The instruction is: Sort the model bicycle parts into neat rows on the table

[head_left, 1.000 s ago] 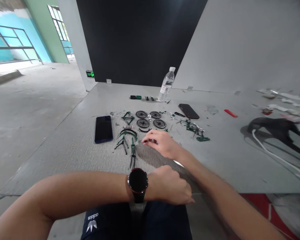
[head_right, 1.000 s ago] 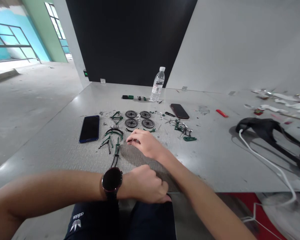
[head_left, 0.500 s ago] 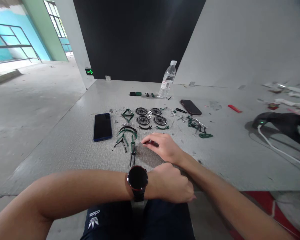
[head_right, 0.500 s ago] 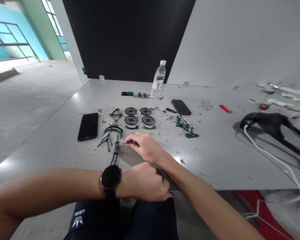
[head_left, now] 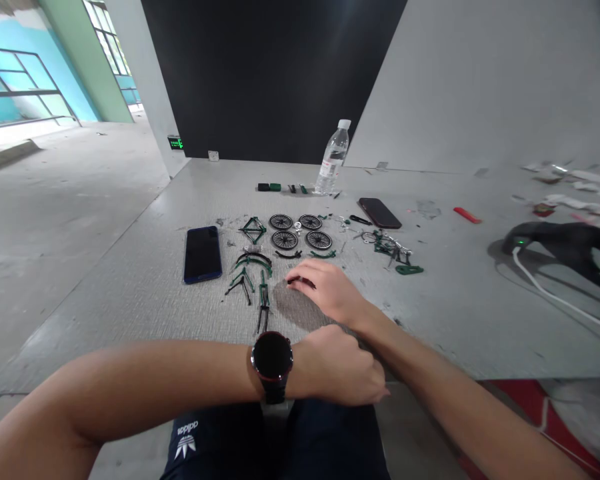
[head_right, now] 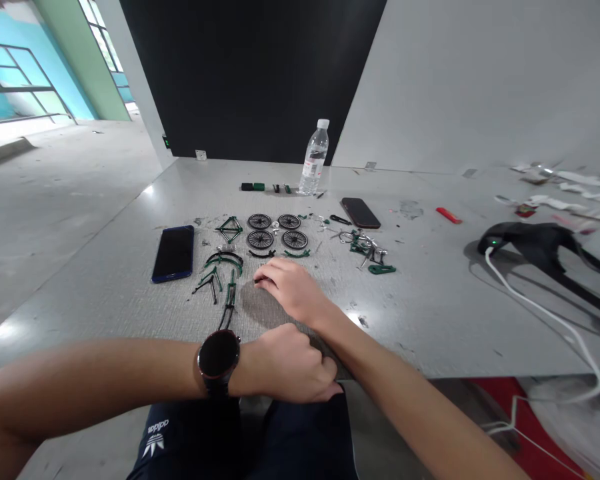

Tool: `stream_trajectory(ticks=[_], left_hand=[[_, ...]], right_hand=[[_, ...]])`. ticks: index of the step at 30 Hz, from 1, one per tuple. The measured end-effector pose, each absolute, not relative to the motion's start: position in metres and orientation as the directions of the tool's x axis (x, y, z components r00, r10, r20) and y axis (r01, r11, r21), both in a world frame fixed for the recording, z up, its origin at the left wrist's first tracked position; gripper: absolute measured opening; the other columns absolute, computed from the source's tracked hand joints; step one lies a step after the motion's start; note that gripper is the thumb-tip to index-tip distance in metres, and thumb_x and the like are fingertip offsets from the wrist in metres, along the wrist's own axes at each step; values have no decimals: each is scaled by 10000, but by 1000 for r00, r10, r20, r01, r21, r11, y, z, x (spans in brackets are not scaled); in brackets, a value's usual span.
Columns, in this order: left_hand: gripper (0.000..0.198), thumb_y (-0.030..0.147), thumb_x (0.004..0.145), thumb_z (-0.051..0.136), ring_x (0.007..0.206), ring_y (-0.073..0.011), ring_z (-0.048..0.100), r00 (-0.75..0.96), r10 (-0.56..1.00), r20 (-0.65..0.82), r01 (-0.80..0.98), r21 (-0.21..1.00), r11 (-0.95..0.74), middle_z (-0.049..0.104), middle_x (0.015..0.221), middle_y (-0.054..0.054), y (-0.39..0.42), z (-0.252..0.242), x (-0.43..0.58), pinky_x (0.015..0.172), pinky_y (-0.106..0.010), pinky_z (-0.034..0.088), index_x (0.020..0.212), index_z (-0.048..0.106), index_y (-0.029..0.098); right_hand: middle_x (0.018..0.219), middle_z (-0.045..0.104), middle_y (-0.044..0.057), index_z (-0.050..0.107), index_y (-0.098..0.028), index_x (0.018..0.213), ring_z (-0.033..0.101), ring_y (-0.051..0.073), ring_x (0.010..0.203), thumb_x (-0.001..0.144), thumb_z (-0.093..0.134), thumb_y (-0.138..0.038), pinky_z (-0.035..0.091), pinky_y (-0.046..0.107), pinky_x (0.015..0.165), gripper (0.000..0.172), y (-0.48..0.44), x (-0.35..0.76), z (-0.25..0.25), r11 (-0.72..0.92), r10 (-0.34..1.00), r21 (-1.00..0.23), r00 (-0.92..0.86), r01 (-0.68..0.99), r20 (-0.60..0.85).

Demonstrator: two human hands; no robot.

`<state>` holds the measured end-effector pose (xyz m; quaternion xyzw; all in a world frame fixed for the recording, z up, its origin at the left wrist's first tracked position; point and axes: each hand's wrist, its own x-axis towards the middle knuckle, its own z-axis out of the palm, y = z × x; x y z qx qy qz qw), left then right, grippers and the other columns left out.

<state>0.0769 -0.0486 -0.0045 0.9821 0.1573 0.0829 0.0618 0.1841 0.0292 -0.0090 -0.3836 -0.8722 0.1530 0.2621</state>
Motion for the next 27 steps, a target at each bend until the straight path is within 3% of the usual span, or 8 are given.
stream_trajectory(ticks=[6, 12, 20, 27], left_hand=[[330, 379, 1033, 510, 723, -198, 697, 943, 303, 141, 293, 86, -952, 772, 806, -33, -48, -5, 78, 609, -293, 477, 953, 780, 207], [343, 397, 1036, 506, 666, -164, 669, 944, 291, 156, 295, -1, -956, 752, 758, 13, -48, -6, 79, 553, -278, 405, 934, 785, 225], [350, 390, 1030, 509, 652, -155, 647, 946, 268, 182, 269, 16, -963, 749, 759, 4, -47, -10, 80, 545, -282, 375, 918, 785, 205], [341, 388, 1023, 515, 652, -168, 652, 948, 260, 182, 262, 10, -965, 753, 764, -2, -46, -10, 80, 529, -296, 359, 914, 784, 208]], right_hand=[[973, 707, 53, 723, -228, 975, 639, 204, 926, 988, 621, -238, 504, 351, 827, 104, 32, 184, -13, 685, 728, -384, -590, 619, 348], [963, 710, 36, 726, -226, 974, 637, 190, 921, 967, 659, -226, 502, 328, 827, 67, 32, 185, -11, 681, 726, -465, -606, 566, 325], [1082, 741, 22, 747, -259, 1058, 648, 189, 1031, 967, 653, -212, 489, 355, 937, 139, 31, 186, -4, 666, 733, -509, -608, 546, 306], [1012, 735, 41, 754, -235, 1029, 656, 191, 948, 972, 651, -258, 501, 345, 847, 119, 34, 180, -9, 629, 775, -457, -549, 629, 312]])
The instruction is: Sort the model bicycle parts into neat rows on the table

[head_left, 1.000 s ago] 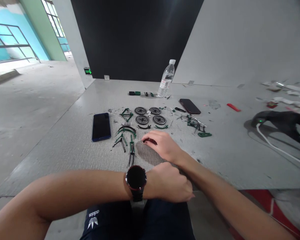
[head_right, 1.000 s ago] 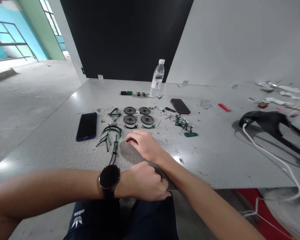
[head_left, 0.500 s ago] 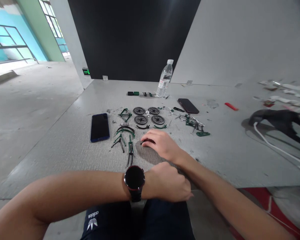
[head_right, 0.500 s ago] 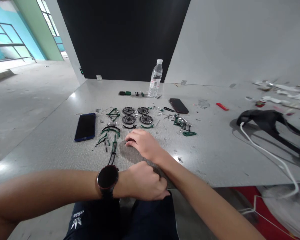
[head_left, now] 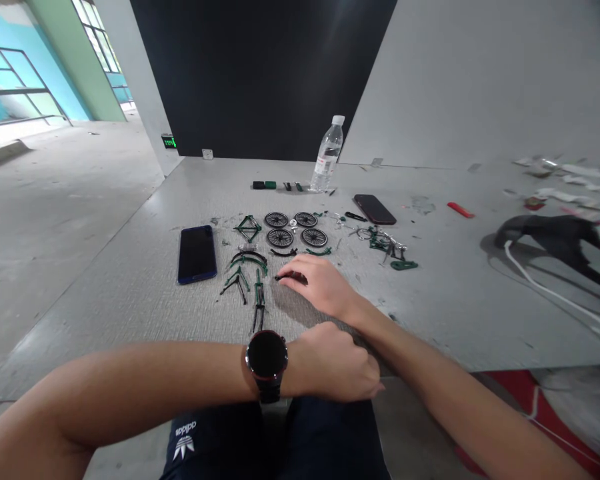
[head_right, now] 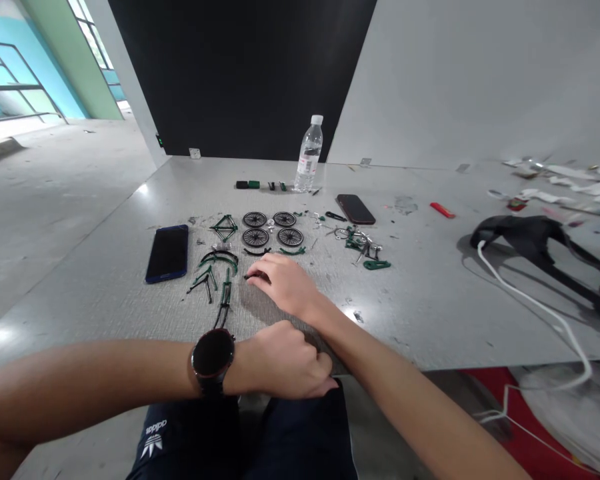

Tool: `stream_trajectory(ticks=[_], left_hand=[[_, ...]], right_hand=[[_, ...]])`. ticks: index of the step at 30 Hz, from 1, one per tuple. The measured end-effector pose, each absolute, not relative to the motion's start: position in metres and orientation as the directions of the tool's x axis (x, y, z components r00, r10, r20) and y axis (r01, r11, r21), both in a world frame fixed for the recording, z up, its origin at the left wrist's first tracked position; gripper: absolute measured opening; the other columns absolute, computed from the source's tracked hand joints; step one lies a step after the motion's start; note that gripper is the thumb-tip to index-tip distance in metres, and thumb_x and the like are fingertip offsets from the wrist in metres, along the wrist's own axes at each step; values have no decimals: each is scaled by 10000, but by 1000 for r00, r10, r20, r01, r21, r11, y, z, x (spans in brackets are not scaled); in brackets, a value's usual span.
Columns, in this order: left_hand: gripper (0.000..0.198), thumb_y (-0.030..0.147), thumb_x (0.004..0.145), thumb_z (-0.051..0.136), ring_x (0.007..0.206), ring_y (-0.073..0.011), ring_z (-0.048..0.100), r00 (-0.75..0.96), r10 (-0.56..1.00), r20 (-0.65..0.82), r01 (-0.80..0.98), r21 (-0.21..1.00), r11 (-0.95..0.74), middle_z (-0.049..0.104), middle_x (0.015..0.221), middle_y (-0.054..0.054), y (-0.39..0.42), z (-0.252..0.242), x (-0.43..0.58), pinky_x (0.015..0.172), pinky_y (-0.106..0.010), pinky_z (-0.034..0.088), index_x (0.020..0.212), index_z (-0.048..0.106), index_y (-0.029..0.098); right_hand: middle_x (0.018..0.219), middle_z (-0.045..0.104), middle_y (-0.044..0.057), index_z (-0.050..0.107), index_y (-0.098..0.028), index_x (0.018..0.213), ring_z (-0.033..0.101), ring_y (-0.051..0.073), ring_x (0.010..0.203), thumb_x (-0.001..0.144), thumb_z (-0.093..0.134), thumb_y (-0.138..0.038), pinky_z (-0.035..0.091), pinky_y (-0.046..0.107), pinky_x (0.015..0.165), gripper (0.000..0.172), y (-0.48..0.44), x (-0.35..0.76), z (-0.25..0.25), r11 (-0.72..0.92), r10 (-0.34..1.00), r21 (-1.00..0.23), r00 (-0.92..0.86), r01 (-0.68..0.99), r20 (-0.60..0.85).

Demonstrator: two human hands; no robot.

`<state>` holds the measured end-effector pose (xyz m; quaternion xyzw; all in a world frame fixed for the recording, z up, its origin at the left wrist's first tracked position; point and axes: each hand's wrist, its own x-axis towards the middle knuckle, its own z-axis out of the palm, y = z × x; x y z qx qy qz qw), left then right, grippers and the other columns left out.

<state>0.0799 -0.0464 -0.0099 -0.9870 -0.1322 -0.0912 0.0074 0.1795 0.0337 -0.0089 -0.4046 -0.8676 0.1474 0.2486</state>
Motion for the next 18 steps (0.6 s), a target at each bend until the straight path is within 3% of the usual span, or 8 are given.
stream_trajectory(ticks=[18], left_hand=[[337, 386, 1025, 515, 637, -156, 650, 945, 269, 188, 277, -16, -961, 751, 748, 13, -47, -8, 80, 518, -302, 335, 907, 775, 208]], right_hand=[[1067, 733, 31, 762, -270, 1084, 659, 193, 999, 997, 576, -200, 509, 355, 880, 217, 32, 181, -5, 624, 779, -462, -549, 630, 302]])
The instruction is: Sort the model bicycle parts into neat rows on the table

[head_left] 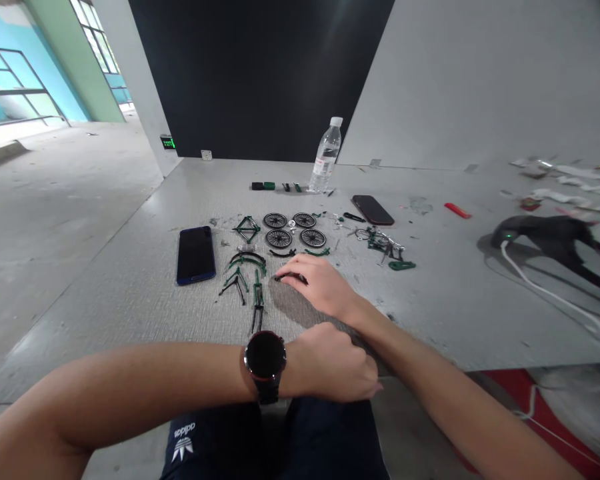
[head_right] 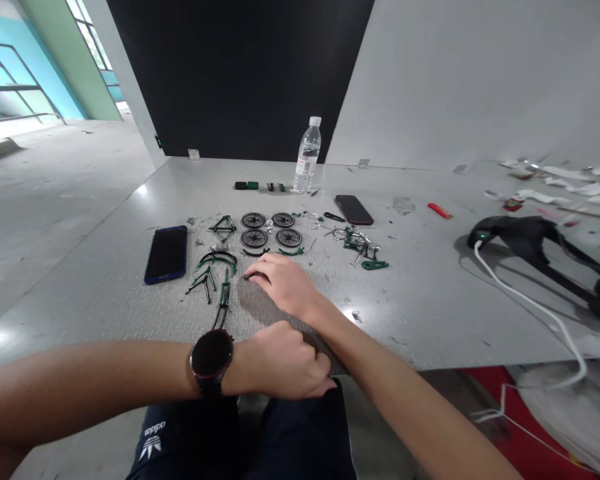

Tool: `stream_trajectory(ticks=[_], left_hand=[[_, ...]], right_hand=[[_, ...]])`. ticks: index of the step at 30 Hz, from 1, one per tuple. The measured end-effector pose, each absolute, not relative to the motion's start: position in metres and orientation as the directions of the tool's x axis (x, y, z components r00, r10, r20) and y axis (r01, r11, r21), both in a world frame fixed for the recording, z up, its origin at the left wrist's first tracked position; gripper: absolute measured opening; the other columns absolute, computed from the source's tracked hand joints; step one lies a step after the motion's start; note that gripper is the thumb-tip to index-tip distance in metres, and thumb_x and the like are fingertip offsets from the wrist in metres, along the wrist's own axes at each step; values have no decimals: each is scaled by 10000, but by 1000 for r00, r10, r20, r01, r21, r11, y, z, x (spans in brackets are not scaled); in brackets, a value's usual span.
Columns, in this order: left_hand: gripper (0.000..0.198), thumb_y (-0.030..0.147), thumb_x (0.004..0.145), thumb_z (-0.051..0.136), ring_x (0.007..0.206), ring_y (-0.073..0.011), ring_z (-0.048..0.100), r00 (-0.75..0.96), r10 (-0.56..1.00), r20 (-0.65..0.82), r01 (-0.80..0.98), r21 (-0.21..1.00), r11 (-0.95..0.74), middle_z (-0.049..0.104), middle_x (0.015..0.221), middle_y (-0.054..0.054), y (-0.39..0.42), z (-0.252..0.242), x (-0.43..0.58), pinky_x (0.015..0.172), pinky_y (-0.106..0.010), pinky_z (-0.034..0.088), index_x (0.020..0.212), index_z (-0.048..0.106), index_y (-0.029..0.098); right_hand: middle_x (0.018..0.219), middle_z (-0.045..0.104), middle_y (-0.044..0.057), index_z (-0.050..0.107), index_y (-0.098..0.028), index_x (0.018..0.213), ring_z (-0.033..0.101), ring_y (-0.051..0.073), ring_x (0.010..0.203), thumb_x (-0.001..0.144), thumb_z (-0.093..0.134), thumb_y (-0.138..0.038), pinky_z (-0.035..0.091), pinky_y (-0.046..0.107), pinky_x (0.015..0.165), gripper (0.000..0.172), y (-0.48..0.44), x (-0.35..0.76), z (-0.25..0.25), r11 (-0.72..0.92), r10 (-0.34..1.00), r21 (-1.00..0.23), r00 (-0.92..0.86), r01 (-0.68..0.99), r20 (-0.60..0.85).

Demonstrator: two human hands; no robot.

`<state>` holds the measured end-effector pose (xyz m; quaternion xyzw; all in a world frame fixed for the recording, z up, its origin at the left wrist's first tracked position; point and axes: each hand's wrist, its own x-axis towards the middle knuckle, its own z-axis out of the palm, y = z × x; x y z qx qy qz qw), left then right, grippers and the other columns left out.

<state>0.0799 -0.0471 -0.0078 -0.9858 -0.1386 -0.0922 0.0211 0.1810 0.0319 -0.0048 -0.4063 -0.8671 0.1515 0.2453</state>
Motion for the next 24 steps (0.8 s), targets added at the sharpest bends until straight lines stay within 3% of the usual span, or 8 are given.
stream_trajectory(ticks=[24], left_hand=[[320, 376, 1010, 547, 613, -152, 645, 943, 261, 207, 266, 7, -964, 756, 743, -6, -48, -8, 79, 507, -250, 309, 865, 769, 197]], right_hand=[[914, 688, 19, 763, -268, 1016, 630, 172, 816, 957, 680, -314, 430, 302, 682, 112, 35, 179, -7, 517, 854, -372, -438, 770, 281]])
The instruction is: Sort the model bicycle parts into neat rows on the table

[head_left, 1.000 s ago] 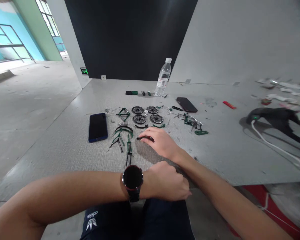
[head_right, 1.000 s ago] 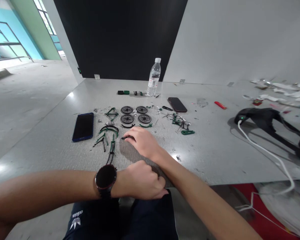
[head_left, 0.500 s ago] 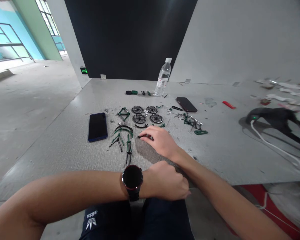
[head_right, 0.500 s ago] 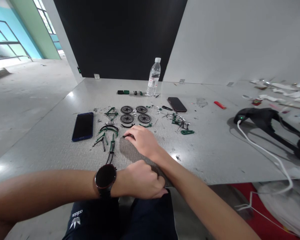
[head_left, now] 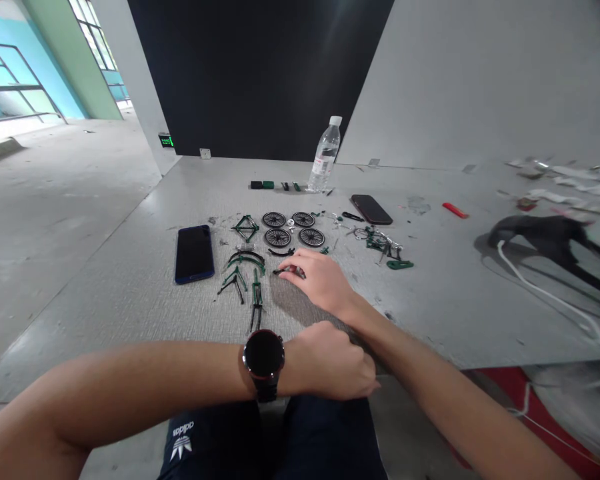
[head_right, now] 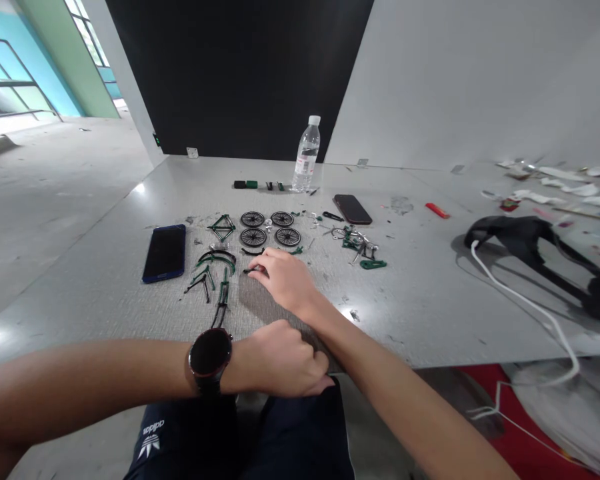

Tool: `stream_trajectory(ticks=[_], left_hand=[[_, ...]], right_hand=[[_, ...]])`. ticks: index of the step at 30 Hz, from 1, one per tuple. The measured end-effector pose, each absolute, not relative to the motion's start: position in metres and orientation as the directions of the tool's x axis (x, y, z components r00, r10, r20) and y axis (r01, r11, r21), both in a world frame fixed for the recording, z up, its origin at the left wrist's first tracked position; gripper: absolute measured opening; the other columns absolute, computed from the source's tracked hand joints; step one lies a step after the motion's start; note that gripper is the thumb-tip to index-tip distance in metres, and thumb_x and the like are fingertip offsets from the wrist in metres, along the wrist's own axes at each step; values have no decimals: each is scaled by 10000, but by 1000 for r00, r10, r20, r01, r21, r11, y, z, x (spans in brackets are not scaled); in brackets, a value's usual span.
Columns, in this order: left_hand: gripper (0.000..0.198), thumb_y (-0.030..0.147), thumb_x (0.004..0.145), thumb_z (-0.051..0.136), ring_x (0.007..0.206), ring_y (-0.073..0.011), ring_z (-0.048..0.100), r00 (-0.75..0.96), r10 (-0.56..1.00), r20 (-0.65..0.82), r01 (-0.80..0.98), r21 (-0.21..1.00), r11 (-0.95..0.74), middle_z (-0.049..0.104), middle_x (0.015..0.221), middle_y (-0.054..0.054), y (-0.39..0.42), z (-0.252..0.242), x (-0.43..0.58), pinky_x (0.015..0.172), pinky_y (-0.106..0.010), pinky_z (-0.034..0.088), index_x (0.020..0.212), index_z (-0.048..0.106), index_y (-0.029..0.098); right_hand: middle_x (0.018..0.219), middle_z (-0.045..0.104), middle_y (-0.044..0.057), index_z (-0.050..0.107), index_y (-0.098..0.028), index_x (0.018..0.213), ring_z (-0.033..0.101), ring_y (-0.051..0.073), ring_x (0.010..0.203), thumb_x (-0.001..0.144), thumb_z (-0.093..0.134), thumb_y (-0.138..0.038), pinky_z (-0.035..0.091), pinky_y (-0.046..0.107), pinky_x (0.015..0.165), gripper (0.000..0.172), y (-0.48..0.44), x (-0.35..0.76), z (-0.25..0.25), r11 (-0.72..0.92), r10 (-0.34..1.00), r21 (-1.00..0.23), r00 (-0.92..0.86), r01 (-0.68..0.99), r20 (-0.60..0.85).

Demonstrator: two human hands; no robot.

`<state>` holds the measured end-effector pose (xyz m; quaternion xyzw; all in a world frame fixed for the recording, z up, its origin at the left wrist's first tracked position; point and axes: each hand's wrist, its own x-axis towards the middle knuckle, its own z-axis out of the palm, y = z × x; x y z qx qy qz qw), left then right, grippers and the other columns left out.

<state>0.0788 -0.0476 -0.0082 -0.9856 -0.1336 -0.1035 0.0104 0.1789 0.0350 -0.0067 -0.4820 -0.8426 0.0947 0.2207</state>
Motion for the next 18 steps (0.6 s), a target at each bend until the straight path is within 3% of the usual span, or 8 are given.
stream_trajectory(ticks=[10, 15, 18], left_hand=[[295, 407, 995, 571, 575, -154, 645, 931, 267, 248, 276, -2, -961, 751, 707, 8, -47, -13, 80, 453, -295, 310, 848, 759, 233], [317, 422, 1010, 553, 524, -162, 657, 933, 296, 203, 300, 11, -954, 714, 615, -2, -47, -11, 82, 415, -280, 315, 864, 749, 221], [329, 418, 1010, 548, 522, -169, 672, 940, 289, 181, 293, 5, -956, 687, 561, -3, -47, -10, 84, 416, -262, 311, 841, 749, 219]], right_hand=[[941, 696, 22, 759, -278, 1060, 637, 178, 819, 946, 691, -332, 457, 316, 705, 143, 37, 181, -5, 514, 857, -401, -429, 759, 286], [959, 745, 49, 768, -251, 968, 659, 191, 783, 990, 597, -358, 498, 346, 699, 203, 50, 207, 18, 484, 862, -438, -326, 757, 388], [880, 766, 73, 758, -235, 1108, 671, 217, 730, 1004, 546, -385, 512, 370, 668, 279, 79, 239, 41, 387, 896, -416, -229, 823, 381]])
